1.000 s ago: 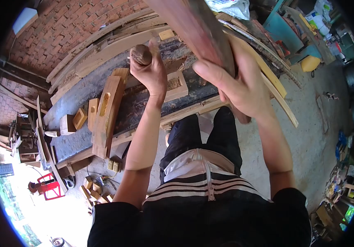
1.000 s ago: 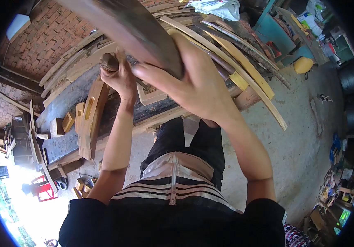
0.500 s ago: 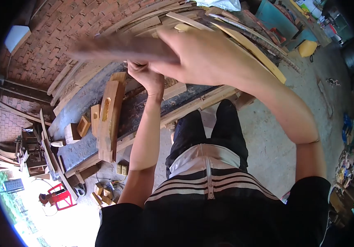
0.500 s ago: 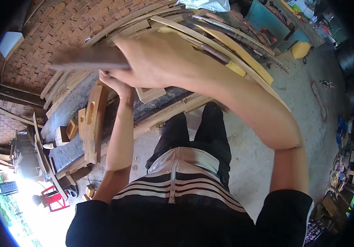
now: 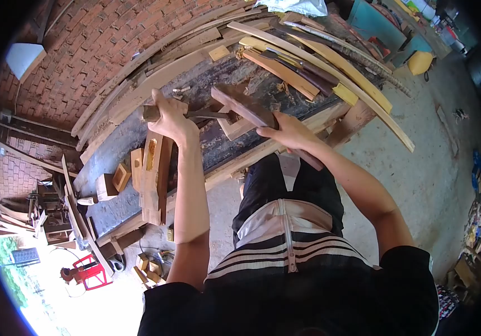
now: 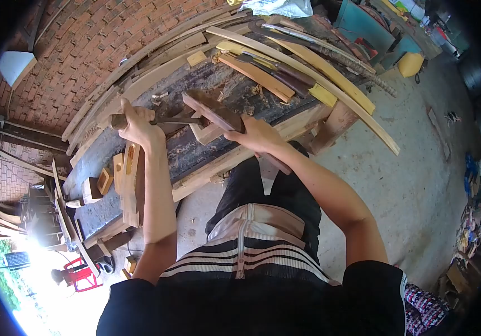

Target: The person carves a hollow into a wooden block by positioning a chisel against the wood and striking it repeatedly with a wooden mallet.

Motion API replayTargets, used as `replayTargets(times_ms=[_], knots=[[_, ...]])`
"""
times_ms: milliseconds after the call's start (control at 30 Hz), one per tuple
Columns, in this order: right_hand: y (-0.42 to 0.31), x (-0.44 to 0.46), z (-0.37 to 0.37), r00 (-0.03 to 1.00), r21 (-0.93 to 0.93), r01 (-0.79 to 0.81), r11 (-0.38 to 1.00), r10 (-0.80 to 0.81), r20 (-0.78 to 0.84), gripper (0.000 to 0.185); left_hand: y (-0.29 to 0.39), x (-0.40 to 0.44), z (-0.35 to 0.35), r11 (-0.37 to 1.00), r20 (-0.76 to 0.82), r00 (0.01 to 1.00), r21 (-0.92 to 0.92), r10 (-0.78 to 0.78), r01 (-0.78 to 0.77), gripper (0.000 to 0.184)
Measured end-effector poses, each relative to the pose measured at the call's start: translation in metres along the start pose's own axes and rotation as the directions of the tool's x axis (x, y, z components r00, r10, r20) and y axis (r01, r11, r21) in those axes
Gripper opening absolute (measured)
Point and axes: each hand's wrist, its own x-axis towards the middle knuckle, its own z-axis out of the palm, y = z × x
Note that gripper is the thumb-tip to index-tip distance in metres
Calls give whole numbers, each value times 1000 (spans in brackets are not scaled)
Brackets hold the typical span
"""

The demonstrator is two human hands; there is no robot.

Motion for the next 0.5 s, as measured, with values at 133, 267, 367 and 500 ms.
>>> replayTargets(times_ms=[133, 267, 367, 500], knots=[[-5, -9, 0, 991, -30, -109, 994, 111, 70, 69, 8, 4, -6, 998, -14, 1000, -59, 12, -13, 42], [0, -8, -1, 995, 117, -72, 990, 63, 80, 70, 9, 6, 1, 998, 111, 992, 8, 60, -61, 37], [2, -7, -2, 993, 131, -73, 989, 61, 97, 71, 8, 5, 15, 999, 212, 977, -31, 21, -15, 32], [3, -6, 0, 993, 123, -80, 989, 69, 92, 72, -5, 9, 27, 1000, 353, 936, 26, -12, 3, 28]])
